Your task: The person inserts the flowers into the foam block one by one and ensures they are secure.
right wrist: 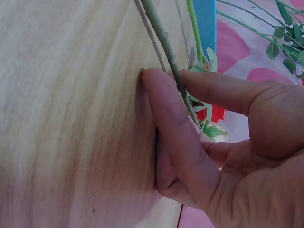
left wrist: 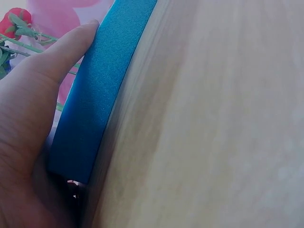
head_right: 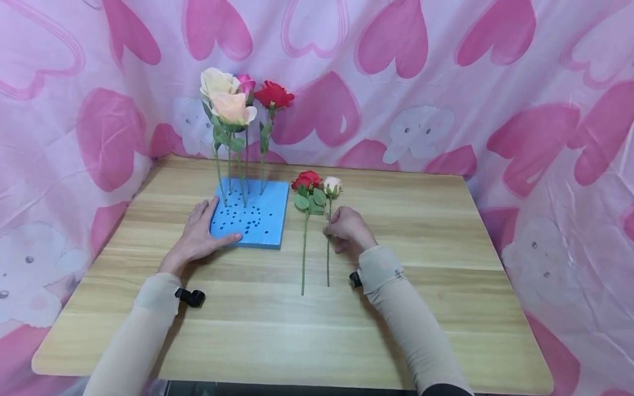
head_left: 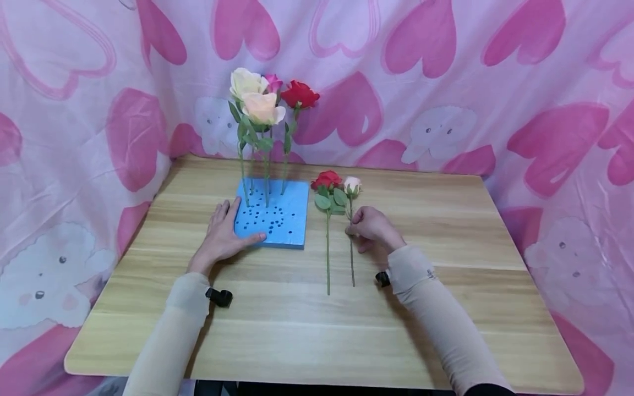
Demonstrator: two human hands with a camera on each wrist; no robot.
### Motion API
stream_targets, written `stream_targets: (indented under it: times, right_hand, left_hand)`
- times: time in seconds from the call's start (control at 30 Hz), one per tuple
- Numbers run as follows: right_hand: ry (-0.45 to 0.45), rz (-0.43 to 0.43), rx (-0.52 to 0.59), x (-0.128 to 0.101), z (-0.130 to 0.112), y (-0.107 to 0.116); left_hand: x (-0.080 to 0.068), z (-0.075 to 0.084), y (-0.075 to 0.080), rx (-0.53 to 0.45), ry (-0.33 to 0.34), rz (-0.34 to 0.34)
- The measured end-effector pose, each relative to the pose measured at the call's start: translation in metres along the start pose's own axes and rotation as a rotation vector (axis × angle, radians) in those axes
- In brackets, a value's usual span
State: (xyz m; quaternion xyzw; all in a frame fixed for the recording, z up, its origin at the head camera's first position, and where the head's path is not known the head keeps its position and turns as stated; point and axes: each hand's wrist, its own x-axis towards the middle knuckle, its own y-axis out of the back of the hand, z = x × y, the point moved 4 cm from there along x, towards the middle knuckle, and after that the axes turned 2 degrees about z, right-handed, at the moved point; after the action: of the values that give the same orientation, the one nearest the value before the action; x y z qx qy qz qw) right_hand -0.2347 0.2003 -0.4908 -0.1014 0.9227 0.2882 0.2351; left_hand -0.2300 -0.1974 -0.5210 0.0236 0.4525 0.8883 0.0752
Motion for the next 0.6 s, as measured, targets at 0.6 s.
stream_targets:
  times: [0.6]
  right_hand:
    - [0.012,-0.047,0.243,0.007,0.012,0.009]
  left_hand:
    - [-0.003,-0.002,-0.004,-0.008,-0.008,-0.004]
